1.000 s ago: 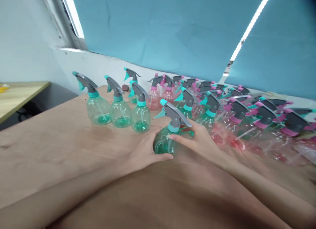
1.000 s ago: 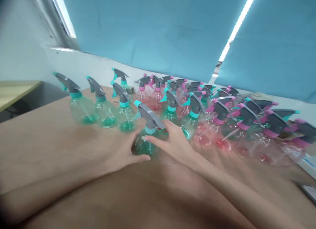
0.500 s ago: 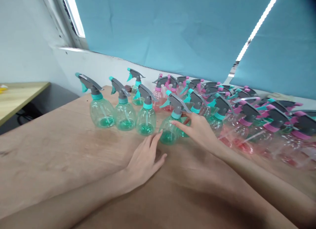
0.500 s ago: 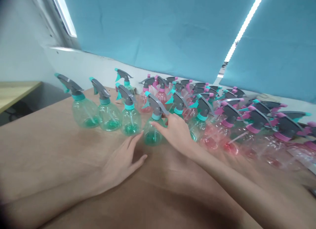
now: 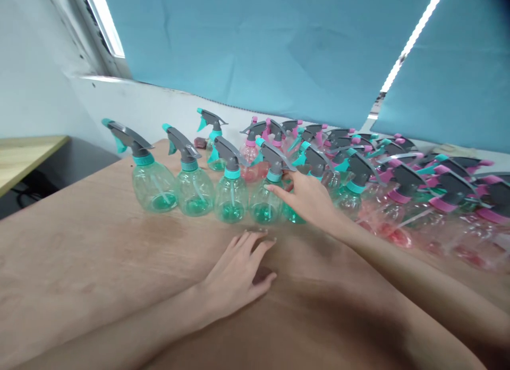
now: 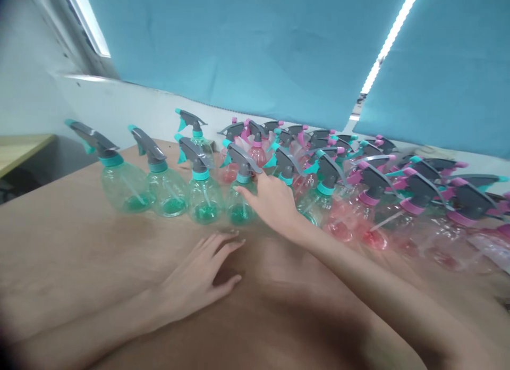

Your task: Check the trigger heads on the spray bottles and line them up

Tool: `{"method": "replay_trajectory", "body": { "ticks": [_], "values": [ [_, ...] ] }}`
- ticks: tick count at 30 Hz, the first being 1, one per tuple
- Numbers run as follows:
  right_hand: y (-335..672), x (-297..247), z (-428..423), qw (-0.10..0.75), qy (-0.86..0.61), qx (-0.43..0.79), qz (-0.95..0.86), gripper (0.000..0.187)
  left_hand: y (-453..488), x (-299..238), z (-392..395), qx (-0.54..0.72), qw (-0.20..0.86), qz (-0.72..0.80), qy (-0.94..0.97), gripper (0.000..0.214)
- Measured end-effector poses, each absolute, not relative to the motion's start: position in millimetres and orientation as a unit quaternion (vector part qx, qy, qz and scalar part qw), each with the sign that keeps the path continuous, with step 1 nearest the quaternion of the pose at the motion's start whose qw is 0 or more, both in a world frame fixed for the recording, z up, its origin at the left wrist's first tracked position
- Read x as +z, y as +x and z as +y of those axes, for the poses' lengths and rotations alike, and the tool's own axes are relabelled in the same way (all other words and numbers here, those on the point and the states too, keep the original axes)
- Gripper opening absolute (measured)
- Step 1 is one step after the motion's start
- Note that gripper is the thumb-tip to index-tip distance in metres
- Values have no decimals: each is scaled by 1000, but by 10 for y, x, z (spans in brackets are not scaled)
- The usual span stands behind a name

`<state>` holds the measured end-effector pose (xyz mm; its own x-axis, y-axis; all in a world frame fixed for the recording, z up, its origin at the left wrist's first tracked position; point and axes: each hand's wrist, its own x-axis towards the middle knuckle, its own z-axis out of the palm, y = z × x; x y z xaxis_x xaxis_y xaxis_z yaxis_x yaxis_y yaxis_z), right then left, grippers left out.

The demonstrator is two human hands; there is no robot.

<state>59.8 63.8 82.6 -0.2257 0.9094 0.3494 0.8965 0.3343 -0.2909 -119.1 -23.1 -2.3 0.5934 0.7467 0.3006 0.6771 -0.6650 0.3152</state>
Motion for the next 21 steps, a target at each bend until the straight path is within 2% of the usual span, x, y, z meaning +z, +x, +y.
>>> {"method": "replay_trajectory", "body": {
  "ticks": [11, 17, 21],
  "values": [
    [666, 827, 602, 245, -553, 29, -796, 53, -1195, -25, -213, 203, 118, 409, 882, 48],
    [983, 979, 388, 258, -553, 52, -790, 43, -1211, -52, -201, 223, 110, 406, 880, 45],
    [1219, 1147, 275, 321, -551, 46, -769, 28, -1217, -72, -188, 225, 103, 403, 881, 41]
  ]
}}
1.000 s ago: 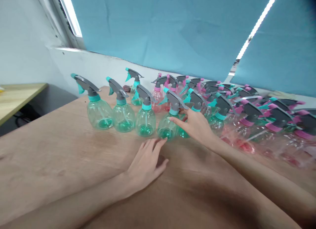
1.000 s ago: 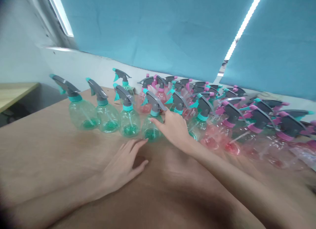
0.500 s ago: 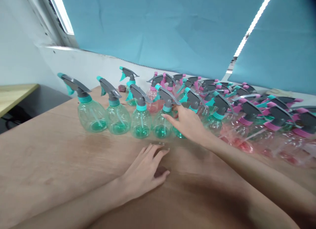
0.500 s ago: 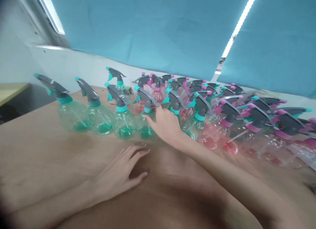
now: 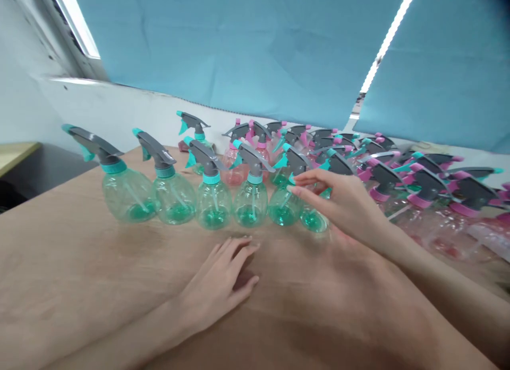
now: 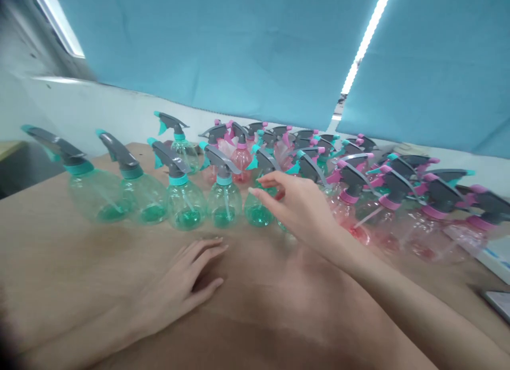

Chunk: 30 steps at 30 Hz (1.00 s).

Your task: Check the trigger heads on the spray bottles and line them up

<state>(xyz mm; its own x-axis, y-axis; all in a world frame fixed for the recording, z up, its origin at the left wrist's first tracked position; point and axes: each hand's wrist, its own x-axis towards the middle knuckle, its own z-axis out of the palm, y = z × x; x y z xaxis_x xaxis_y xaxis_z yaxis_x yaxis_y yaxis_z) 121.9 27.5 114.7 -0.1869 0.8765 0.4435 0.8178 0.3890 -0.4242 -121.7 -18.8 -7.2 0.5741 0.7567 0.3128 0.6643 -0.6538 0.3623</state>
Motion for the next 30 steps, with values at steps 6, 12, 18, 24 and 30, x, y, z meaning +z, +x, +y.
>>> {"method": "replay_trajectory", "body": {
  "ticks": [6, 12, 18, 24, 30],
  "values": [
    [1319, 1424, 510, 306, -581, -98, -748, 32, -1222, -107, -155, 232, 90, 407, 879, 35],
    [1210, 1427, 796, 174, -638, -97, -744, 42, -1226, -68, -156, 239, 90, 412, 875, 34],
    [1205, 1409, 788, 145, -627, -105, -758, 32, -1208, -11, -153, 243, 105, 422, 867, 31],
    [1263, 1467, 557, 140, -599, -87, -784, 33, -1103, 56, -195, 260, 138, 428, 855, 32],
    [1374, 1485, 118, 144, -571, -69, -805, 33, -819, 64, -213, 298, 204, 451, 816, 66]
  ]
}}
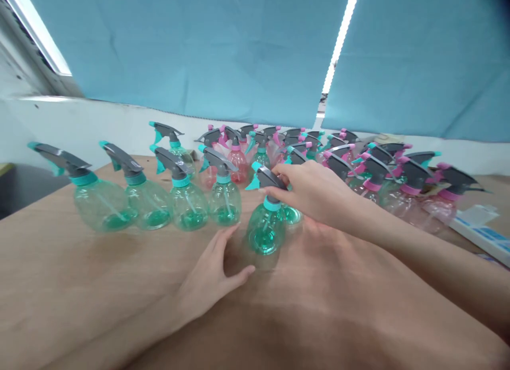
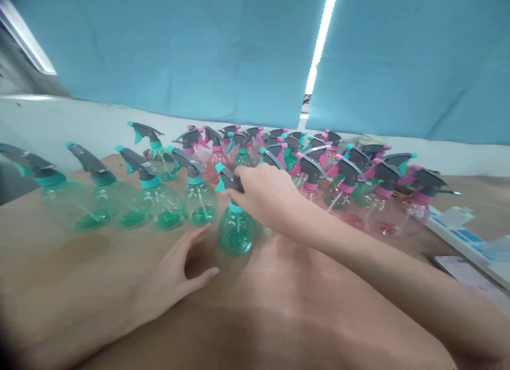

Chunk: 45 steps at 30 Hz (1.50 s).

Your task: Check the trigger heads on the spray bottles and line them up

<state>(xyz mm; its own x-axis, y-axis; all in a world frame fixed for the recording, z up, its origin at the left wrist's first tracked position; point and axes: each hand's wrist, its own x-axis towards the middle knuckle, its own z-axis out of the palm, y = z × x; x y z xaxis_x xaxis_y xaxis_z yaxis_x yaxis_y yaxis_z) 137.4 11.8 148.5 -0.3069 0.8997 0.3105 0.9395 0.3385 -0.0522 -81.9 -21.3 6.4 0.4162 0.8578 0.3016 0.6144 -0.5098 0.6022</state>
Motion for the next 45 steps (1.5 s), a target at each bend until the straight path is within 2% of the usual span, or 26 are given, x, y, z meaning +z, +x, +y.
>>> {"method": "replay_trajectory", "body": {
  "ticks": [3, 6, 10, 13, 14, 17, 18, 20, 24, 27, 31, 37, 41, 45],
  "values": [
    [1444, 1483, -98, 143, -558, -56, -816, 31, -588, 141, -229, 308, 243, 407, 825, 81],
    [1534, 1478, -261, 153, -553, -37, -818, 28, -338, 242, -285, 336, 224, 364, 839, 85],
    [1775, 1474, -383, 174, -539, -3, -824, 42, -74, 274, -375, 326, 246, 366, 836, 83],
    [2060, 1432, -409, 187, -502, 80, -840, 43, 64, 241, -407, 341, 269, 368, 822, 80],
    [2156, 1397, -409, 190, -489, 110, -844, 46, 105, 228, -410, 343, 285, 359, 820, 78],
    [2368, 1224, -393, 203, -438, 190, -855, 73, 222, 184, -400, 332, 338, 324, 819, 75],
    [2403, 1153, -387, 218, -411, 221, -857, 74, 263, 164, -394, 330, 347, 321, 817, 77],
    [2420, 1021, -379, 275, -389, 281, -833, 66, 347, 121, -381, 329, 346, 330, 814, 82],
    [2356, 888, -371, 385, -420, 319, -757, 51, 529, 68, -357, 307, 341, 320, 829, 87],
    [2325, 861, -347, 430, -423, 336, -724, 33, 642, 82, -330, 291, 325, 316, 842, 88],
    [2325, 804, -294, 469, -404, 360, -698, 20, 700, 104, -284, 286, 296, 322, 853, 93],
    [2350, 744, -240, 477, -389, 363, -699, 11, 517, 67, -201, 228, 253, 330, 880, 97],
    [2428, 675, -226, 467, -406, 330, -713, 2, 275, 48, -133, 149, 182, 320, 918, 78],
    [2470, 624, -247, 447, -433, 283, -730, 5, 110, 29, -91, 111, 126, 346, 923, 68]
  ]
}}
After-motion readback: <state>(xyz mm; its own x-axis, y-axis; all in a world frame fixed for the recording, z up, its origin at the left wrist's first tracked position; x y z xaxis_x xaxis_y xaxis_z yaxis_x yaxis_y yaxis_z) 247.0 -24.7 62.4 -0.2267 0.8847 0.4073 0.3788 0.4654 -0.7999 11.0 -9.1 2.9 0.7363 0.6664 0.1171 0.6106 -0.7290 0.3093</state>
